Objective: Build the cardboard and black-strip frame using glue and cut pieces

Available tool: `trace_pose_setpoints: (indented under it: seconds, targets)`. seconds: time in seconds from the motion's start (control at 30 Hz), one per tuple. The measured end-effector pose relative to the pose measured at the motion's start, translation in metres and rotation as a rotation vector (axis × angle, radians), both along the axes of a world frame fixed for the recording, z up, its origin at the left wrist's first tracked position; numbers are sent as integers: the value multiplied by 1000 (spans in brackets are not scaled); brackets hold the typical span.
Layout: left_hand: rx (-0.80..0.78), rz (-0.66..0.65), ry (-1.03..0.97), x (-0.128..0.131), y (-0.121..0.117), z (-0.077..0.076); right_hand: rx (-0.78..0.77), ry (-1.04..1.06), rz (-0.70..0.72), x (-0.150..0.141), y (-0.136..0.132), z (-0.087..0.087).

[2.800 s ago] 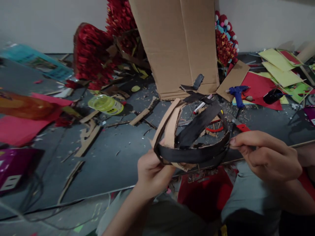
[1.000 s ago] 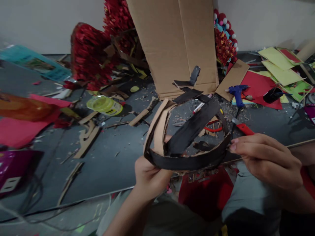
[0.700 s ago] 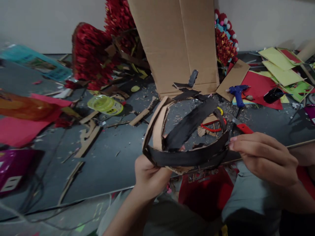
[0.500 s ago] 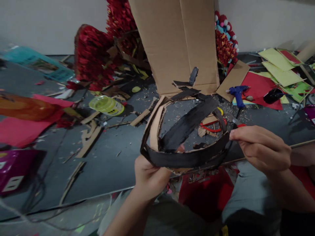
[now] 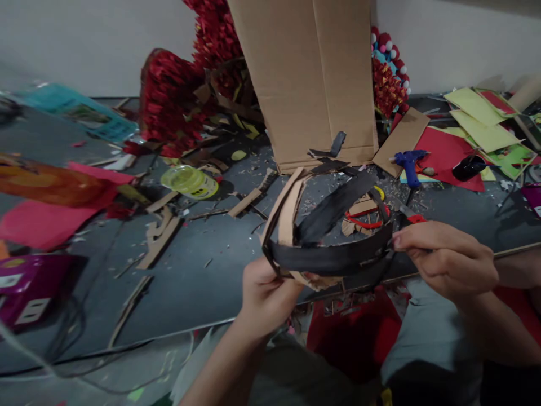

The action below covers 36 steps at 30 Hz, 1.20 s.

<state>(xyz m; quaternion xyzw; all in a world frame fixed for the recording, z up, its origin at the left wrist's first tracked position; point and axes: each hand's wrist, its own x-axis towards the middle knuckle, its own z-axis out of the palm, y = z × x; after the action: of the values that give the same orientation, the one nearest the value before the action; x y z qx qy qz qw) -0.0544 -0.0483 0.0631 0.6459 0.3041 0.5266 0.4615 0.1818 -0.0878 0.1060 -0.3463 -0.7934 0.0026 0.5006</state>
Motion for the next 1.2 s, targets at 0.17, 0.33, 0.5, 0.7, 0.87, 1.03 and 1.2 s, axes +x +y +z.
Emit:
trace_pose_setpoints:
  seconds: [0.17, 0.33, 0.5, 0.7, 0.87, 1.03, 1.2]
  targets:
    - [-45, 16, -35, -1, 0, -7, -3, 52, -47, 0, -1, 0]
    - [-137, 0, -68, 1, -1, -9, 19, 5, -28, -2, -2, 1]
    - [-180, 57, -206, 5, 8, -22, -3, -42, -124, 3, 16, -7]
    - [-268, 264, -420, 21, 33, -18, -487, 198, -291, 30, 54, -36]
    - [-310, 333, -506, 26, 46, -15, -1003, 42, -19, 36, 50, -40]
    - [-309, 346, -507, 27, 57, -19, -1171, -235, 284, 39, 68, -25]
    - [-303, 361, -496, 32, 66, -21, -452, 159, -482, 74, 133, 9]
